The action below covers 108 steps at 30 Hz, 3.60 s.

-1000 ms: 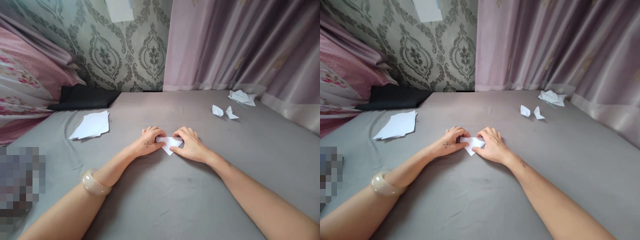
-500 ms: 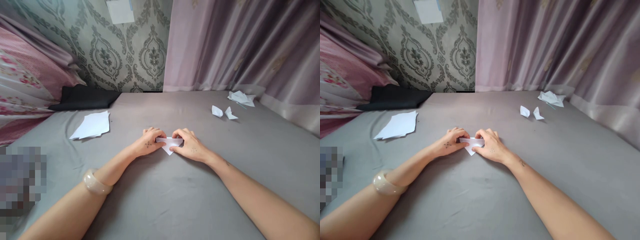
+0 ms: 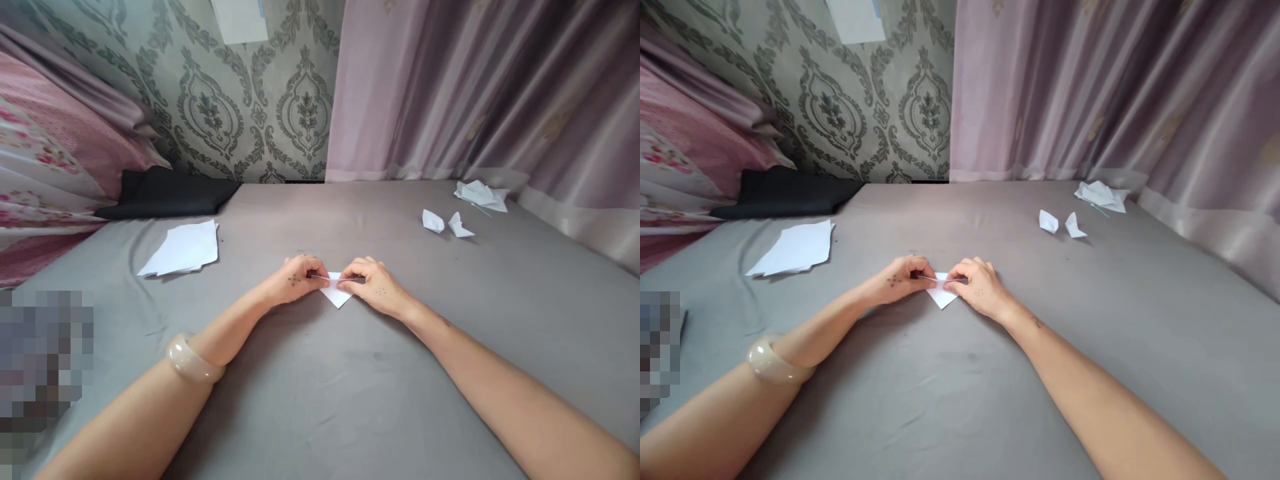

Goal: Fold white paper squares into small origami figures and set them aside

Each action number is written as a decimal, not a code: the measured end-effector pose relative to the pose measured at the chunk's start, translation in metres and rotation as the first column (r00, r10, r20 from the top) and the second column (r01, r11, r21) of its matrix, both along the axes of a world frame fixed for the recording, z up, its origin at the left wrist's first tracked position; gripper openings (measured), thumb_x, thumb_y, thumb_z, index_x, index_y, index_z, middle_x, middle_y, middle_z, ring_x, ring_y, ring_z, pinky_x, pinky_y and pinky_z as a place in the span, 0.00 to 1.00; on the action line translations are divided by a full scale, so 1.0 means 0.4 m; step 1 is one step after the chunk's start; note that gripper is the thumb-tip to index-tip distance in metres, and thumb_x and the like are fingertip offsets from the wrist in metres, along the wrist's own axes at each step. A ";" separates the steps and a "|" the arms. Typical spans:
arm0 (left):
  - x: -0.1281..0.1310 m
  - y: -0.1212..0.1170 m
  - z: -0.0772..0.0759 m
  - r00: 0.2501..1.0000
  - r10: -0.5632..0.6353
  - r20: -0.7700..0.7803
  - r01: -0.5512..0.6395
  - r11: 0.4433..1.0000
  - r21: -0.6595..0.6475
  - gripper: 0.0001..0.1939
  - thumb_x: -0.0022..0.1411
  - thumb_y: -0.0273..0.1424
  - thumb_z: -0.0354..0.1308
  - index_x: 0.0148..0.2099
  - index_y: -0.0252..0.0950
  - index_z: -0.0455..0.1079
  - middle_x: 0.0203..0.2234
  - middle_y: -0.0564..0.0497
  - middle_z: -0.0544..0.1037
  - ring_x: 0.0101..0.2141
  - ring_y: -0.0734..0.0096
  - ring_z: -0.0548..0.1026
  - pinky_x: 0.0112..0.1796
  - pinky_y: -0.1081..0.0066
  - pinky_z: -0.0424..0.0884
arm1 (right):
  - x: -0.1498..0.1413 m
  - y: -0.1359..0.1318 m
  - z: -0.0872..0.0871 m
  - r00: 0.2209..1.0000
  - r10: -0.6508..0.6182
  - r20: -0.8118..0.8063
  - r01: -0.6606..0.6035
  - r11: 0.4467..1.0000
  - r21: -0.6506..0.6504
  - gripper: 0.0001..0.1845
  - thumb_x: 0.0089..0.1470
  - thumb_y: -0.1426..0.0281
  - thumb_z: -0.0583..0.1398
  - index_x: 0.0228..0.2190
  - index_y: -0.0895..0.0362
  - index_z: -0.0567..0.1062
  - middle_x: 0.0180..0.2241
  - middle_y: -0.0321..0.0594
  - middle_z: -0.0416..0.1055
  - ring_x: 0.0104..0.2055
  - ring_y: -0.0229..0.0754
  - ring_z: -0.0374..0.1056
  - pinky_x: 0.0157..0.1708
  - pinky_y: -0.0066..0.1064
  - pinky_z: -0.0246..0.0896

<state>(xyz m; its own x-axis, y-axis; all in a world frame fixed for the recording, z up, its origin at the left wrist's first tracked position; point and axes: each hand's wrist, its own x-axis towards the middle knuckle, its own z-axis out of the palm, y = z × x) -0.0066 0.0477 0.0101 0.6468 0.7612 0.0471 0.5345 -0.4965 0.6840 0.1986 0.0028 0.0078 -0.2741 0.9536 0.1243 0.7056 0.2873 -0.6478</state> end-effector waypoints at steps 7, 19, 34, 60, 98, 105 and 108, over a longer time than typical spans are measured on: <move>-0.005 -0.008 0.001 0.986 -0.111 -0.120 0.143 0.944 0.297 0.11 0.65 0.34 0.51 0.36 0.38 0.73 0.35 0.49 0.74 0.39 0.66 0.68 0.44 0.64 0.60 | 0.015 -0.014 -0.010 0.985 0.101 0.137 -0.127 0.972 0.196 0.08 0.58 0.69 0.57 0.32 0.52 0.77 0.34 0.35 0.72 0.38 0.39 0.64 0.45 0.35 0.51; -0.030 -0.033 0.027 0.899 -0.257 -0.356 0.409 0.782 0.469 0.19 0.68 0.26 0.38 0.42 0.33 0.72 0.38 0.42 0.72 0.36 0.65 0.68 0.41 0.65 0.63 | 0.022 -0.063 0.008 0.901 0.152 0.406 -0.281 0.918 0.280 0.18 0.62 0.77 0.47 0.42 0.54 0.74 0.39 0.42 0.71 0.41 0.42 0.63 0.46 0.36 0.51; -0.034 -0.047 0.047 0.852 -0.230 -0.471 0.458 0.764 0.454 0.18 0.66 0.22 0.39 0.43 0.35 0.71 0.32 0.46 0.69 0.31 0.67 0.65 0.36 0.68 0.61 | 0.031 -0.090 0.024 0.886 0.152 0.438 -0.264 0.942 0.206 0.21 0.60 0.81 0.45 0.41 0.55 0.74 0.40 0.43 0.70 0.39 0.43 0.64 0.40 0.35 0.58; 0.069 -0.197 0.030 0.781 0.291 -0.552 0.068 0.840 0.538 0.09 0.59 0.27 0.50 0.32 0.31 0.71 0.30 0.42 0.68 0.33 0.60 0.68 0.27 0.67 0.63 | -0.050 -0.146 0.037 0.778 -0.100 0.620 -0.101 0.955 0.280 0.21 0.60 0.69 0.49 0.52 0.53 0.70 0.35 0.45 0.65 0.36 0.45 0.58 0.36 0.36 0.51; 0.000 -0.049 0.034 0.968 0.057 0.245 -0.013 0.984 -0.180 0.14 0.57 0.39 0.59 0.36 0.32 0.72 0.26 0.52 0.73 0.27 0.75 0.67 0.29 0.74 0.61 | 0.057 -0.030 0.049 0.964 0.071 -0.257 -0.118 0.978 -0.171 0.14 0.52 0.63 0.59 0.37 0.57 0.77 0.29 0.35 0.71 0.29 0.35 0.63 0.30 0.29 0.56; -0.003 -0.054 0.036 0.996 0.075 0.045 -0.087 0.793 0.603 0.10 0.65 0.34 0.52 0.36 0.37 0.72 0.33 0.50 0.78 0.36 0.69 0.69 0.42 0.65 0.58 | 0.043 -0.043 0.060 0.945 0.002 0.327 -0.182 0.835 0.520 0.13 0.62 0.70 0.51 0.35 0.55 0.76 0.33 0.39 0.72 0.36 0.38 0.61 0.45 0.36 0.48; -0.005 -0.058 0.028 0.987 0.065 -0.146 0.067 0.662 0.747 0.13 0.68 0.31 0.45 0.38 0.36 0.71 0.36 0.47 0.77 0.36 0.67 0.68 0.39 0.65 0.57 | 0.035 -0.050 0.044 0.852 -0.106 0.512 -0.274 0.743 0.610 0.18 0.63 0.75 0.47 0.34 0.56 0.76 0.33 0.40 0.72 0.34 0.39 0.59 0.44 0.35 0.47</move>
